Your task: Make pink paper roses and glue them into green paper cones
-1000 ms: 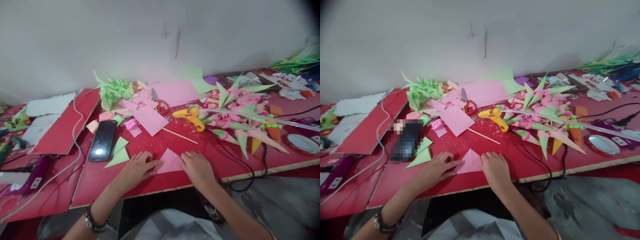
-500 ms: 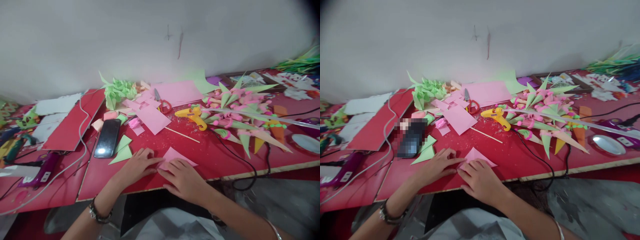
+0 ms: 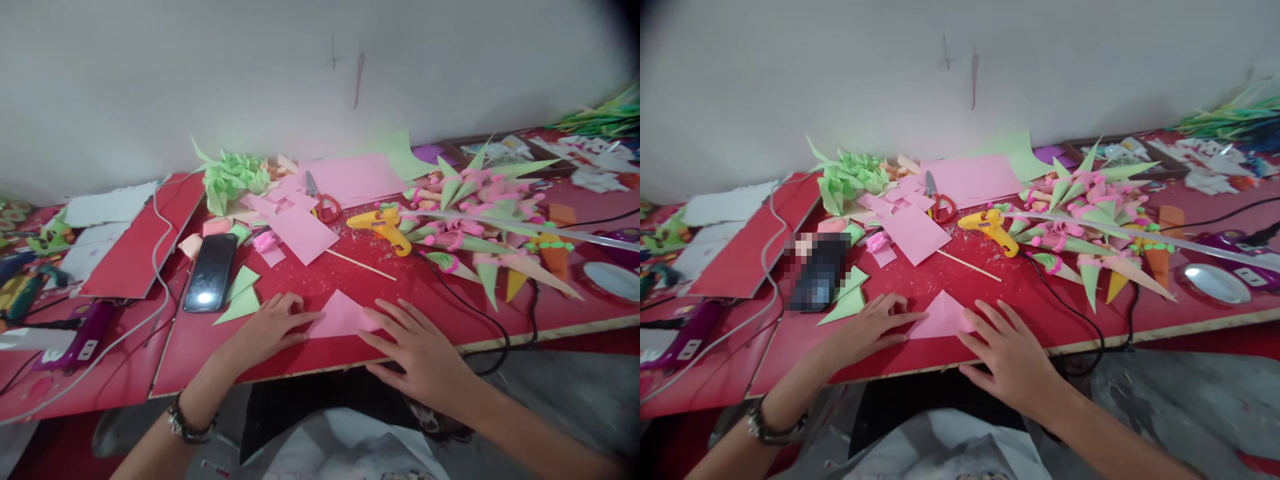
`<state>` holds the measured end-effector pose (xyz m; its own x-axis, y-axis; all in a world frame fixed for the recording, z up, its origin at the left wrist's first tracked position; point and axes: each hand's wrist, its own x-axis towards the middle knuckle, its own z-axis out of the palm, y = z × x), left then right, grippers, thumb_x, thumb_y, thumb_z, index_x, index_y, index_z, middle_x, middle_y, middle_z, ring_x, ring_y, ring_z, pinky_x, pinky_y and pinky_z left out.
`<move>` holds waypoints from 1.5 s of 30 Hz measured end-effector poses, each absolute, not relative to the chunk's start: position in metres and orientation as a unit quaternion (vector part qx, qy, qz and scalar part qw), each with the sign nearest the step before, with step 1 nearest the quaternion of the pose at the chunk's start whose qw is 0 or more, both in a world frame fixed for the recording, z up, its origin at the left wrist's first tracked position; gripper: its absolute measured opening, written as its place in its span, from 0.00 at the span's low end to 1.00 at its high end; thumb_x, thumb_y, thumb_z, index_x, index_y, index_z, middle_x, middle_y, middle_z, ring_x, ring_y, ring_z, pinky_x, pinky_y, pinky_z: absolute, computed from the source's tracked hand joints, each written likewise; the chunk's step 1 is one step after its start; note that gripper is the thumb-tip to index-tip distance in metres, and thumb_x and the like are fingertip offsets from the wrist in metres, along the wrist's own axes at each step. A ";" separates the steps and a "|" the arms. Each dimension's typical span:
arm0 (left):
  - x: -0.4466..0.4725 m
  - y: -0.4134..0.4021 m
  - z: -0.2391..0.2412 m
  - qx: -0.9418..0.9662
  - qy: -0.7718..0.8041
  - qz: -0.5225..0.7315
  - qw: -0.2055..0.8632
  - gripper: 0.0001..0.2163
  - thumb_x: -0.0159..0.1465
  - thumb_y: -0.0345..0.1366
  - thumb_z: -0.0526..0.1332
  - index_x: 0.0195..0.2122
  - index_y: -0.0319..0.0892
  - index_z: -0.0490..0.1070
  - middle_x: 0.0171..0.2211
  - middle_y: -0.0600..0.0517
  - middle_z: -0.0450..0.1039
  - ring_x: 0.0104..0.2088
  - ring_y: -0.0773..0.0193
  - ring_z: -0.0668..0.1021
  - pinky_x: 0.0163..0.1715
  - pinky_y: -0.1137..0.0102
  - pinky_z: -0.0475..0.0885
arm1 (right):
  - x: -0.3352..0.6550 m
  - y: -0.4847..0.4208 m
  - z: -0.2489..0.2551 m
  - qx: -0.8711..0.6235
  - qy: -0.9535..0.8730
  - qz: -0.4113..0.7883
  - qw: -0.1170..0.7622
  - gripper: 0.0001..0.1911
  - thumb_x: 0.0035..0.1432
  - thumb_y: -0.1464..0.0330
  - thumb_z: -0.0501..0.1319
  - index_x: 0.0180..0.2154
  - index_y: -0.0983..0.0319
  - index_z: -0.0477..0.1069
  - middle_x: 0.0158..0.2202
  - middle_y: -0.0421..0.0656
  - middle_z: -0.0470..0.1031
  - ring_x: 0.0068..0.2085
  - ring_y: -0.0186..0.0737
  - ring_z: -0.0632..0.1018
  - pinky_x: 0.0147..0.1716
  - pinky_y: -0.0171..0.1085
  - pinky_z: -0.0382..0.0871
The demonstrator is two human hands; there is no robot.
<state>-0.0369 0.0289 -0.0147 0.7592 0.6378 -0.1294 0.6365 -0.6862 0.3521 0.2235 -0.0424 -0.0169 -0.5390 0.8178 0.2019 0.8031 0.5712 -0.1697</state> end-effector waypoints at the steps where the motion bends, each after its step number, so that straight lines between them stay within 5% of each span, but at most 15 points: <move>1: -0.037 0.029 -0.015 0.918 0.346 -0.002 0.194 0.19 0.62 0.37 0.50 0.55 0.60 0.52 0.43 0.52 0.58 0.43 0.63 0.64 0.44 0.66 0.60 | 0.228 -0.044 -0.017 -0.471 -0.872 0.022 0.129 0.16 0.54 0.59 0.53 0.43 0.56 0.70 0.51 0.43 0.66 0.53 0.48 0.62 0.51 0.50 0.54; 12: -0.041 0.033 -0.017 0.912 0.343 0.000 0.224 0.20 0.62 0.40 0.50 0.56 0.56 0.51 0.45 0.50 0.58 0.45 0.61 0.64 0.46 0.64 0.60 | 0.258 -0.056 -0.017 -0.516 -0.848 -0.034 0.115 0.14 0.54 0.64 0.54 0.42 0.59 0.71 0.47 0.44 0.70 0.51 0.48 0.66 0.48 0.49 0.60; 18: -0.036 0.023 -0.012 0.897 0.368 0.011 0.245 0.23 0.61 0.35 0.51 0.57 0.55 0.49 0.47 0.49 0.58 0.47 0.59 0.63 0.48 0.59 0.58 | 0.257 -0.043 -0.014 -0.530 -0.836 0.054 0.127 0.12 0.52 0.66 0.55 0.39 0.57 0.71 0.47 0.44 0.68 0.47 0.45 0.68 0.49 0.49 0.58; 21: -0.020 0.010 -0.013 0.867 0.429 0.061 0.245 0.27 0.57 0.29 0.52 0.57 0.52 0.48 0.49 0.48 0.57 0.49 0.58 0.62 0.49 0.57 0.57 | 0.240 -0.033 -0.019 -0.562 -0.799 0.119 0.179 0.21 0.51 0.66 0.56 0.48 0.60 0.63 0.46 0.47 0.67 0.47 0.44 0.68 0.45 0.44 0.62; 26: 0.009 -0.002 -0.021 0.830 0.496 0.143 0.212 0.23 0.55 0.32 0.56 0.53 0.48 0.57 0.47 0.48 0.61 0.47 0.57 0.65 0.47 0.56 0.59 | 0.202 -0.024 -0.028 -0.577 -0.773 0.167 0.204 0.19 0.46 0.67 0.60 0.43 0.58 0.64 0.41 0.44 0.69 0.44 0.46 0.68 0.46 0.49 0.55; 32: 0.015 -0.001 -0.029 0.814 0.532 0.140 0.184 0.26 0.55 0.36 0.58 0.54 0.42 0.55 0.51 0.43 0.60 0.51 0.54 0.64 0.48 0.55 0.59 | 0.189 -0.019 -0.030 -0.600 -0.754 0.160 0.213 0.30 0.46 0.68 0.60 0.52 0.58 0.56 0.45 0.46 0.66 0.46 0.47 0.65 0.44 0.47 0.55; 45: 0.014 -0.006 -0.023 0.858 0.457 0.216 0.095 0.24 0.57 0.30 0.54 0.55 0.44 0.53 0.46 0.47 0.65 0.45 0.60 0.70 0.41 0.66 0.68 | 0.177 -0.025 -0.027 -0.575 -0.772 0.094 0.254 0.18 0.51 0.75 0.51 0.46 0.61 0.60 0.42 0.47 0.69 0.45 0.45 0.69 0.46 0.47 0.55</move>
